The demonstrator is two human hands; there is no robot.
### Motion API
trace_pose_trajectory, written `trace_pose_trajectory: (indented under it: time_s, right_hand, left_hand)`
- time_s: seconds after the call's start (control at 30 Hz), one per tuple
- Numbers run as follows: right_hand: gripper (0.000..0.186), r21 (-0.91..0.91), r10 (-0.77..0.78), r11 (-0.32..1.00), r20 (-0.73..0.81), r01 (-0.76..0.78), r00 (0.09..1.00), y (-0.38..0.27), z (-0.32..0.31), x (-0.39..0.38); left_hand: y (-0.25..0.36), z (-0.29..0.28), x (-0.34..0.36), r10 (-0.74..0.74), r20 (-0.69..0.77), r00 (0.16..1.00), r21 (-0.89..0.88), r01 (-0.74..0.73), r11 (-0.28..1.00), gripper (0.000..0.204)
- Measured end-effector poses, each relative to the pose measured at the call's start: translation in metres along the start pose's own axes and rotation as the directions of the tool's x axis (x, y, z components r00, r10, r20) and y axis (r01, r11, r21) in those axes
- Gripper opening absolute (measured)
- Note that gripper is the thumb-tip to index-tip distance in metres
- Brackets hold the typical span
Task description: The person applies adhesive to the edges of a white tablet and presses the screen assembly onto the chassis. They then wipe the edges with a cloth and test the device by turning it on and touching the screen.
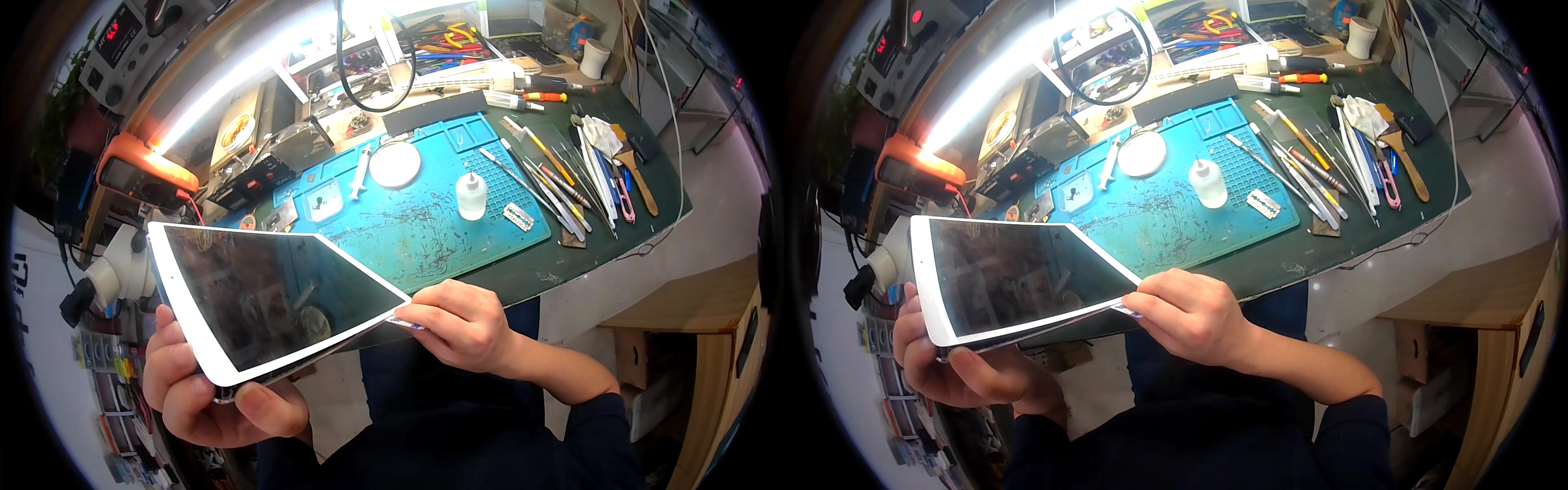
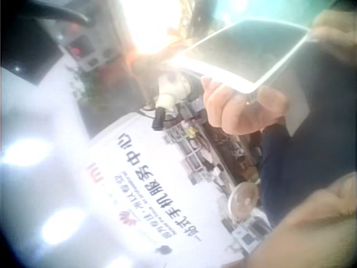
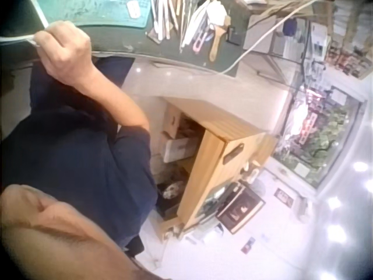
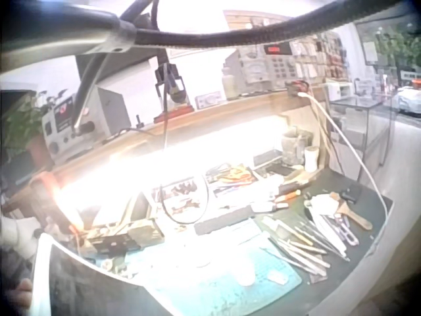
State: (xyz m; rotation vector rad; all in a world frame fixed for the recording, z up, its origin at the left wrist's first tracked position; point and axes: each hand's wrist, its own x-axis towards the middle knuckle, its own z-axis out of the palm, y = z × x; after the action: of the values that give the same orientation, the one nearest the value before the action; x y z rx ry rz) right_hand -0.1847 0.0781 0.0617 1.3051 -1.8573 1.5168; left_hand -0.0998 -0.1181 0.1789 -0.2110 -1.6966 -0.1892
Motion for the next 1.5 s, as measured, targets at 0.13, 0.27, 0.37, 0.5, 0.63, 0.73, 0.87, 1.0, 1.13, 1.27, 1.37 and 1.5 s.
trace_pose_trajectory:
  time_s: [0.13, 0.27, 0.37, 0.5, 0.63, 0.73, 0.87, 1.0, 1.13, 1.27, 1.37, 1.5]
  right_hand:
    - [0.028, 0.010, 0.005, 1.000, 0.006, -0.005, 1.000, 0.004, 0.001, -0.003]
    - [0.031, -0.008, 0.008, 1.000, 0.018, -0.008, 1.000, 0.003, 0.000, -0.005]
    - [0.033, 0.010, -0.010, 1.000, 0.006, 0.010, 1.000, 0.001, 0.002, -0.003]
    - [0.035, 0.018, -0.018, 1.000, -0.001, 0.018, 1.000, 0.000, 0.004, -0.001]
    - [0.036, 0.042, -0.053, 0.998, -0.028, 0.054, 0.998, -0.005, 0.006, 0.006]
    - [0.036, 0.058, -0.079, 0.995, -0.054, 0.082, 0.995, -0.011, 0.006, 0.013]
    - [0.036, 0.052, -0.109, 0.992, -0.102, 0.115, 0.989, -0.019, 0.008, 0.020]
    - [0.034, 0.057, -0.127, 0.989, -0.125, 0.135, 0.984, -0.025, 0.010, 0.027]
    - [0.037, 0.063, -0.148, 0.985, -0.134, 0.158, 0.980, -0.037, 0.009, 0.039]
    - [0.035, 0.058, -0.193, 0.978, -0.134, 0.202, 0.972, -0.053, 0.002, 0.062]
    - [0.034, 0.052, -0.192, 0.978, -0.128, 0.200, 0.973, -0.064, 0.000, 0.072]
    - [0.033, 0.022, -0.221, 0.974, -0.141, 0.226, 0.965, -0.076, -0.001, 0.083]
  left_hand:
    - [0.001, 0.002, 0.000, -0.005, -0.009, 1.000, 0.005, 0.005, 1.000, 0.032]
    - [0.001, 0.003, -0.001, -0.007, -0.010, 1.000, -0.007, 0.007, 1.000, 0.032]
    - [-0.006, -0.006, -0.005, 0.022, 0.044, 0.999, -0.057, -0.019, 0.998, 0.034]
    - [-0.007, -0.007, -0.006, 0.038, 0.048, 0.998, -0.040, -0.036, 0.999, 0.034]
    - [-0.002, -0.003, -0.003, 0.013, 0.030, 0.999, -0.015, -0.012, 1.000, 0.033]
    - [0.001, -0.001, -0.002, -0.009, 0.020, 1.000, -0.001, 0.009, 1.000, 0.034]
    - [0.001, -0.001, -0.002, -0.005, 0.016, 1.000, 0.002, 0.005, 1.000, 0.034]
    - [0.001, 0.003, -0.003, -0.012, -0.046, 0.999, -0.051, 0.009, 0.999, 0.032]
    - [-0.001, 0.019, -0.007, -0.051, -0.203, 0.978, -0.198, 0.010, 0.980, 0.033]
    - [0.001, 0.011, -0.005, -0.083, -0.118, 0.990, -0.214, 0.056, 0.975, 0.028]
    - [0.001, -0.012, -0.001, -0.048, 0.134, 0.990, -0.162, 0.069, 0.984, 0.023]
    - [-0.002, -0.016, -0.001, -0.030, 0.190, 0.981, -0.166, 0.062, 0.984, 0.025]
